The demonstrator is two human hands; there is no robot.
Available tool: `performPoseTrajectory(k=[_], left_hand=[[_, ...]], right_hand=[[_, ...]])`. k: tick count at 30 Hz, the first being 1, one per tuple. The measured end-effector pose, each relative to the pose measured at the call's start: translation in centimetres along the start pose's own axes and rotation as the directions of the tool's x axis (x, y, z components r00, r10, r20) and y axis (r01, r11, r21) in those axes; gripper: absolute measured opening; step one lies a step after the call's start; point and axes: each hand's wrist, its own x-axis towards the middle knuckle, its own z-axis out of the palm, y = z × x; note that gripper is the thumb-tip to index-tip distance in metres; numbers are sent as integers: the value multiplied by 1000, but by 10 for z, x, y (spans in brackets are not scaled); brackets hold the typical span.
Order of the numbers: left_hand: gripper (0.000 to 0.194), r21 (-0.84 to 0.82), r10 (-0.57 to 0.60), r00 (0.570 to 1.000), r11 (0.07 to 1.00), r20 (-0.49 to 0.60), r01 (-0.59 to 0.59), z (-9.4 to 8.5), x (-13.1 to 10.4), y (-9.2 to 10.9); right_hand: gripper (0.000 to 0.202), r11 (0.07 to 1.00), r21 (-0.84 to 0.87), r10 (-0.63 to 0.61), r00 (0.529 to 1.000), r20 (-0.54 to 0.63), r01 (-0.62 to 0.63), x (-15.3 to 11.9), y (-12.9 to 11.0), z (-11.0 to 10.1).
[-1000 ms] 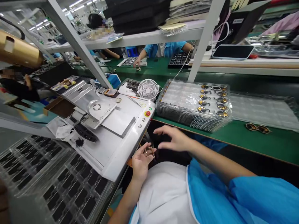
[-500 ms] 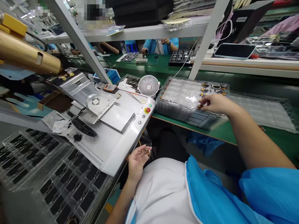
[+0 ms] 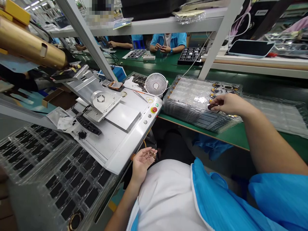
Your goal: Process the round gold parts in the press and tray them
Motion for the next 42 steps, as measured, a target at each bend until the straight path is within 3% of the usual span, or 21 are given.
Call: performPoseTrajectory(k=[2,3,4,6,8,9,11,12,14,15,18,19,21,23,26,29,31,35,37,42], left_hand=[[51,-33,-36,999,999,28,37,3,-1,5],[54,-50,-61,997,997,56,64,7,-2,9],[58,-66,-89,991,993,98,95,11,-2,14],[67,-103,-127,970,983,209,151,20,-2,26],[77,-146,-132,936,971,326,187,26,-2,39],[84,-165,-125,920,966,370,198,28,-1,45],[96,-179,-116,903,962,414,206,25,-2,54],[102,-172,-115,907,965,406,199,22,-3,57],[108,-150,-96,938,977,334,153,16,-9,60],[110,-141,-75,957,983,280,119,13,-12,60],[115,-139,12,990,990,140,8,9,-23,54],[117,-140,38,992,990,117,-21,9,-26,51],[119,-136,72,993,989,97,-59,10,-29,44],[121,-112,80,992,991,95,-70,11,-30,38],[120,-41,87,990,996,110,-83,9,-28,34],[109,29,82,982,996,172,-88,3,-25,37],[102,42,75,975,995,208,-85,1,-24,40],[101,-9,113,965,993,236,-114,4,-24,41],[100,-33,134,964,991,230,-130,7,-26,36],[102,-13,177,966,984,188,-178,11,-31,21]], right_hand=[[12,988,33,-149,987,-54,151,-10,-10,6],[12,954,77,-283,956,-83,289,-18,-19,13],[10,883,136,-437,892,-116,450,-26,-31,22],[8,619,277,-723,671,-163,735,-43,-62,45],[14,334,417,-884,434,-173,845,-57,-96,71],[17,232,473,-919,351,-178,850,-63,-111,83],[20,102,558,-948,251,-198,824,-68,-135,105],[20,69,588,-950,233,-209,806,-69,-144,114],[19,73,646,-939,270,-212,760,-70,-154,130],[18,106,694,-922,332,-200,712,-71,-157,139],[28,240,878,-795,603,-68,415,-82,-160,164],[33,262,917,-744,668,-8,303,-88,-161,172],[38,276,946,-660,749,59,169,-99,-163,187],[33,282,943,-603,797,30,177,-106,-166,195],[27,323,885,-580,809,-94,335,-107,-167,197],[34,357,804,-671,729,-134,476,-102,-164,191],[35,367,809,-705,705,-80,459,-100,-161,189],[31,364,901,-583,812,24,235,-105,-159,192],[31,369,910,-524,851,37,187,-110,-160,194],[38,383,909,-495,867,53,164,-118,-164,194]])
